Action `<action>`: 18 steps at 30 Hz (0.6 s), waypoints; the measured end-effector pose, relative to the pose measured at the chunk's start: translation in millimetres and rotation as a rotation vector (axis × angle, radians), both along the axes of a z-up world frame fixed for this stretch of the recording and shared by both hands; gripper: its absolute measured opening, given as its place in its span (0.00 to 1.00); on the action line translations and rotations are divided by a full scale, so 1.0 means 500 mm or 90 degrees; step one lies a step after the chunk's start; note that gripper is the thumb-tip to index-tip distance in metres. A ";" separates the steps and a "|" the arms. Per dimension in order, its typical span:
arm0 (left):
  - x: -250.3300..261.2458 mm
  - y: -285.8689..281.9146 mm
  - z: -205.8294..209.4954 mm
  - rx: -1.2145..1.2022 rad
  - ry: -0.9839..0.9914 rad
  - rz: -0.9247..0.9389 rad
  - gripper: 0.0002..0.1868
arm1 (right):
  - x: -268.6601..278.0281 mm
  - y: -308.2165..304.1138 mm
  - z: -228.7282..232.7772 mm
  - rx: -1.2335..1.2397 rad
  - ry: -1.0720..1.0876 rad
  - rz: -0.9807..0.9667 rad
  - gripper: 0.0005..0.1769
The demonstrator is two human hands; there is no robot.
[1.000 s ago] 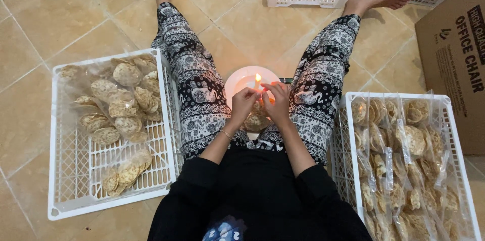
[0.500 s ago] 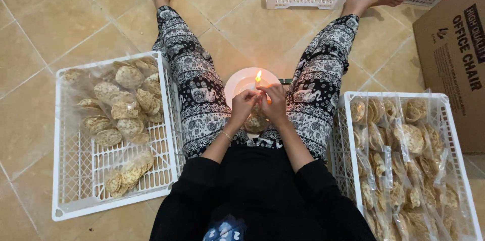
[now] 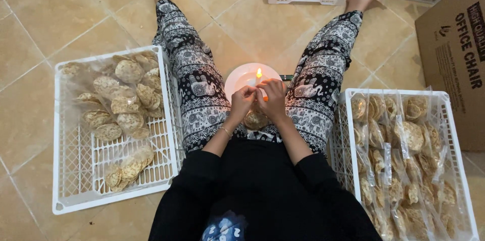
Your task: Sealing plastic bags containing food items using a candle flame and sorting them into crates
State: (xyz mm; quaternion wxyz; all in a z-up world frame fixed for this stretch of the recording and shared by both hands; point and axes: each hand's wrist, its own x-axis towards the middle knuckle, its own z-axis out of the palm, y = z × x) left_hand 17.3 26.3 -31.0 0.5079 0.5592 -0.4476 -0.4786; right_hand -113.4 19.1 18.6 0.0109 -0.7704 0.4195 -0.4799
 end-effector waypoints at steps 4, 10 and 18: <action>0.009 0.007 0.014 0.000 -0.008 0.005 0.04 | 0.002 -0.002 -0.010 0.004 0.011 -0.018 0.14; 0.015 0.017 0.042 -0.007 -0.019 0.011 0.03 | 0.000 -0.018 -0.050 -0.016 0.014 0.001 0.04; 0.018 0.011 0.028 -0.006 0.003 -0.003 0.02 | -0.002 -0.010 -0.021 -0.025 -0.007 -0.006 0.04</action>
